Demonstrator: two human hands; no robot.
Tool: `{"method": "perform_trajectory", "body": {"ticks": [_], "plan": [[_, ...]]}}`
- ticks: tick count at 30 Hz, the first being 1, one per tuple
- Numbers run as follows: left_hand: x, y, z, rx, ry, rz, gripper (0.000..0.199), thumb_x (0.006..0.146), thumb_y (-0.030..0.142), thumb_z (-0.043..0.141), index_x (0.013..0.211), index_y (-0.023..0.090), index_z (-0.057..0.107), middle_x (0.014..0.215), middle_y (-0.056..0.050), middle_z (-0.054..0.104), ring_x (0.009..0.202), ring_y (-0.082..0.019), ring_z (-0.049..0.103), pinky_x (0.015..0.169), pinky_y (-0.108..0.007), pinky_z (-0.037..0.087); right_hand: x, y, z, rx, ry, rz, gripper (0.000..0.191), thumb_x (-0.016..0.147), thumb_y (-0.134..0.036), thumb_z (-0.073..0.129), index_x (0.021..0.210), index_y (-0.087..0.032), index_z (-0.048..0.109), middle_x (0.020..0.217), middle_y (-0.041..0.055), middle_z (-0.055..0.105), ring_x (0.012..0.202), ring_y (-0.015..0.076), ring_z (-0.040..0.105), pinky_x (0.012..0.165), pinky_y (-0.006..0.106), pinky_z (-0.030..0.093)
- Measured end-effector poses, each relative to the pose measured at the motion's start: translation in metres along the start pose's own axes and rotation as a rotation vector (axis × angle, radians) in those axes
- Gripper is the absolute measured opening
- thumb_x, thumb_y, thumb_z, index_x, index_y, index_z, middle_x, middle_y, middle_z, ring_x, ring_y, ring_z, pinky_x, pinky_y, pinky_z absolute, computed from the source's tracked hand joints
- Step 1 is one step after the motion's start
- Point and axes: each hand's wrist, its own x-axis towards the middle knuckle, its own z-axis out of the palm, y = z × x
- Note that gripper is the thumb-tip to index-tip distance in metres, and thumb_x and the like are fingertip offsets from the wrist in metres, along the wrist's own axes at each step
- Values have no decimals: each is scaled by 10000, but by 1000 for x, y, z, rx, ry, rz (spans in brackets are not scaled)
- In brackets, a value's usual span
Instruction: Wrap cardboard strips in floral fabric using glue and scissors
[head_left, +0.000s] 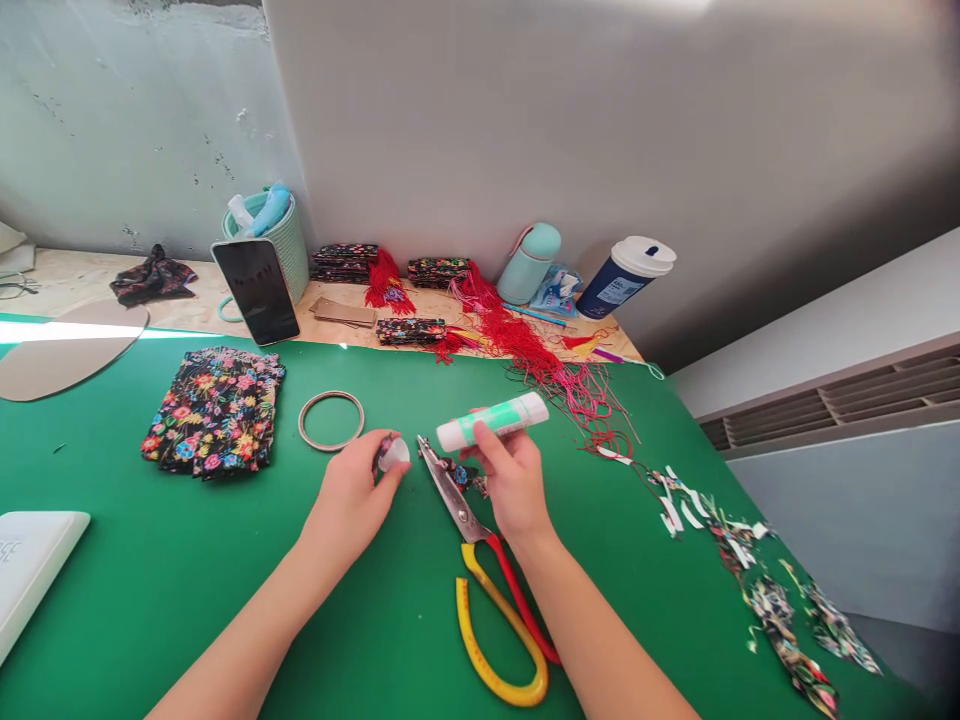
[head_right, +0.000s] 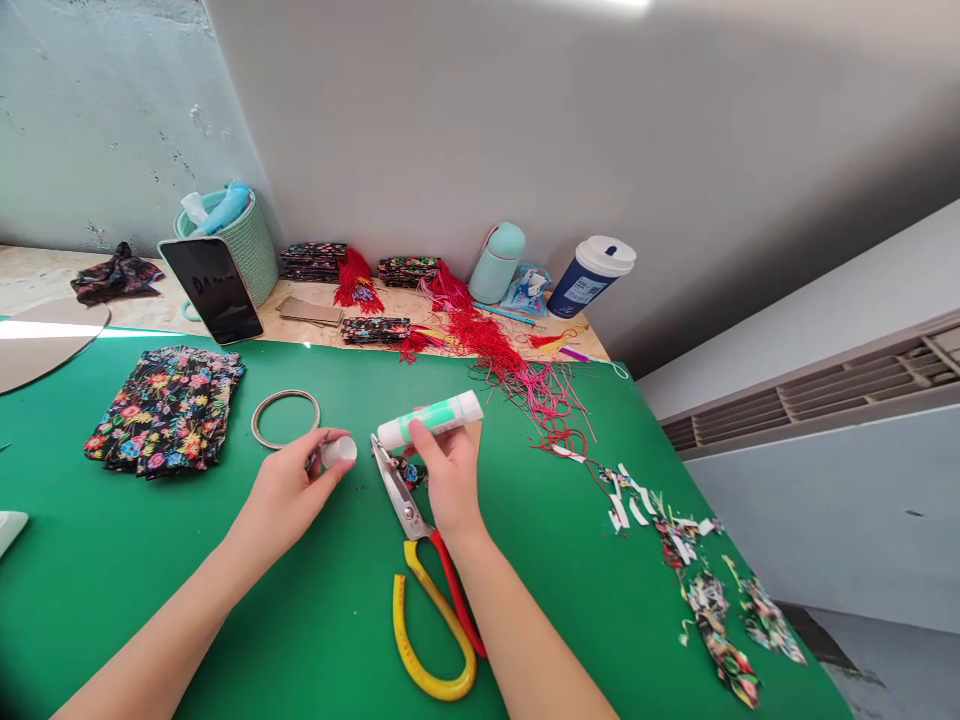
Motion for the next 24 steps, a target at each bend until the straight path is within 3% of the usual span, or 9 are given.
{"method": "perform_trajectory", "body": {"ticks": [3, 7, 12, 15, 18, 21, 24], "plan": [[4, -8, 0, 22, 89, 33, 144, 744, 227, 653, 888, 219, 654, 940, -51, 570, 665, -172, 504, 661, -276, 415, 3, 1, -3, 21, 68, -19, 429, 626, -465, 779, 885, -168, 609, 851, 21, 642, 699, 160, 598, 602, 296, 512], [7, -17, 2, 11, 103, 27, 156, 760, 251, 644, 912, 217, 646, 929, -62, 558, 841, -233, 541, 815, -330, 422, -2, 4, -1, -1, -7, 27, 441, 645, -482, 762, 917, -158, 639, 814, 22, 657, 681, 165, 606, 620, 310, 521], [1, -7, -2, 84, 129, 43, 502, 793, 324, 612, 1274, 199, 541, 1171, -96, 448, 1005, -245, 514, 960, -391, 377, -6, 3, 1, -7, -18, 17, 448, 653, -489, 755, 931, -160, 631, 819, 33, 666, 668, 167, 613, 627, 319, 535], [-11, 6, -4, -46, -79, 104, 572, 859, 235, 490, 1420, 279, 383, 1198, -66, 428, 1003, -197, 488, 958, -351, 381, -7, -1, 0, 27, -8, -25, 424, 679, -479, 741, 943, -185, 589, 820, 22, 658, 630, 157, 608, 606, 323, 543], [-24, 13, -1, -241, -285, 30, 564, 912, 234, 420, 1450, 349, 294, 1250, -44, 427, 977, -163, 471, 927, -296, 395, -9, -7, 0, 84, -52, -33, 397, 729, -475, 697, 979, -215, 530, 875, 28, 671, 585, 145, 600, 572, 329, 550], [-28, 13, 7, -339, -325, -55, 498, 945, 298, 425, 1431, 351, 332, 1256, -38, 450, 929, -144, 463, 892, -255, 396, -13, -12, 0, 119, -99, -63, 361, 768, -449, 662, 1005, -225, 506, 986, 57, 679, 591, 137, 606, 587, 331, 559], [-24, 12, 14, -468, -348, -99, 474, 934, 332, 472, 1402, 341, 403, 1230, -41, 473, 798, -122, 462, 747, -232, 426, -21, -17, 0, 78, -130, -128, 346, 747, -352, 702, 999, -238, 495, 1024, 51, 671, 610, 129, 616, 609, 315, 565]]}}
